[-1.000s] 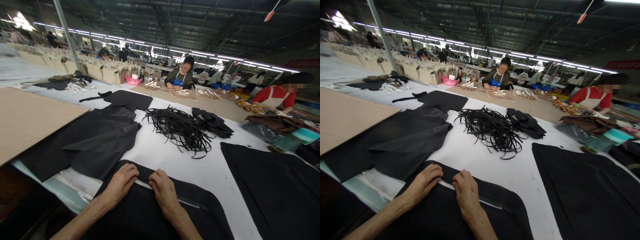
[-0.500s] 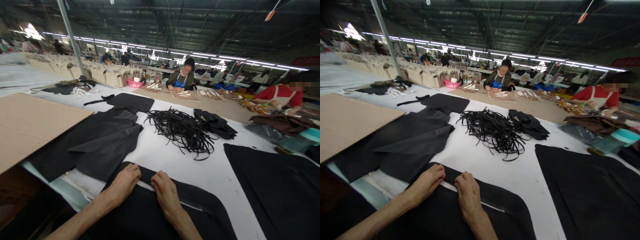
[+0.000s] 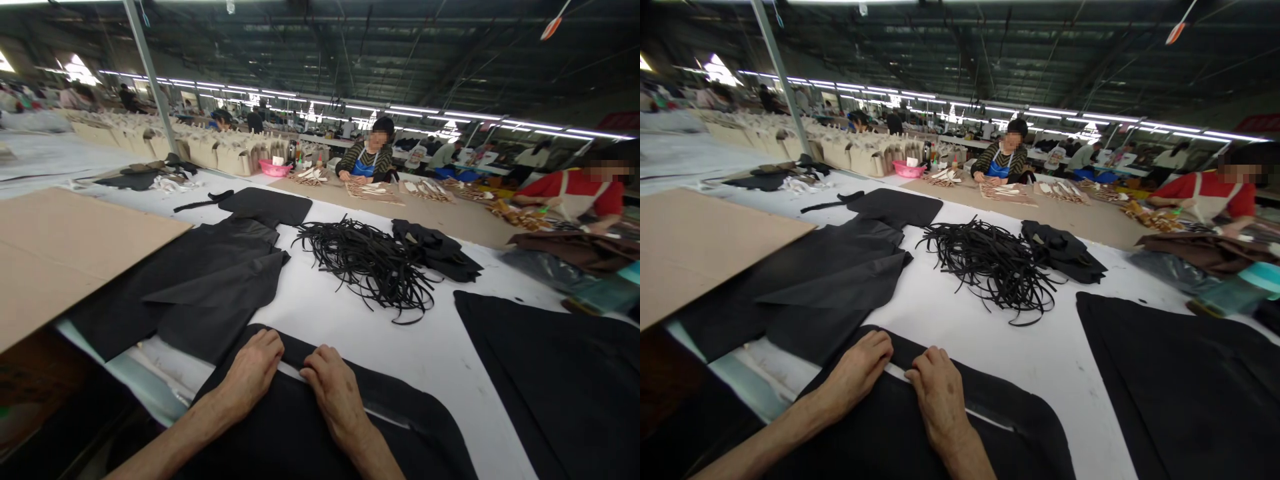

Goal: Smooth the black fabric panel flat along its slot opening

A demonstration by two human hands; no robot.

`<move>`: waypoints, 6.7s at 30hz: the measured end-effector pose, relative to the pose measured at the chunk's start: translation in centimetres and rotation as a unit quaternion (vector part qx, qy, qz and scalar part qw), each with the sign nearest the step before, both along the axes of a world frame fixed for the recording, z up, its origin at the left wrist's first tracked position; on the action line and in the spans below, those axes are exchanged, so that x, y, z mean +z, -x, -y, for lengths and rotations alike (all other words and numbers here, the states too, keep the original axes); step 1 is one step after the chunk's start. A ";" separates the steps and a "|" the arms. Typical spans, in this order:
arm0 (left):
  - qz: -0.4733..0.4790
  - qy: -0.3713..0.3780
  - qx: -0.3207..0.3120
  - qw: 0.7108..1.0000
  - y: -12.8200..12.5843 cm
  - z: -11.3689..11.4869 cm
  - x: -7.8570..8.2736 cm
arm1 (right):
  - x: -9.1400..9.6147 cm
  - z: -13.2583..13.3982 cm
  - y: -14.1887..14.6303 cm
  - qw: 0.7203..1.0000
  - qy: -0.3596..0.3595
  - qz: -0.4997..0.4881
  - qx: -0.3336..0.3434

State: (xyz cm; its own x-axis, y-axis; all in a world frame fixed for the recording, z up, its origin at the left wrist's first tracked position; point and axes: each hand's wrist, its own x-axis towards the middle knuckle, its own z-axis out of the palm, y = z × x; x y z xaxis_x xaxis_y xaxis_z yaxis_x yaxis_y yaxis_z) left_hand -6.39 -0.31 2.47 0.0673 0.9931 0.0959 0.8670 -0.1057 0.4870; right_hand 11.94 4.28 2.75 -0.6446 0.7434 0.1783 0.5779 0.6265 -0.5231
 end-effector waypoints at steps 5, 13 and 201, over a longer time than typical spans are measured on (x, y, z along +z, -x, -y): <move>0.019 -0.004 0.008 1.000 -0.2 0.1 0.1 | -0.2 0.5 0.0 0.997 -0.046 0.054 0.001; 0.023 -0.015 0.023 0.999 -0.3 0.3 0.0 | -0.3 0.6 -0.4 0.996 -0.047 0.066 -0.042; -0.210 0.002 0.060 0.976 -2.0 -1.6 0.2 | -1.6 1.3 -0.5 0.986 -0.094 0.053 -0.124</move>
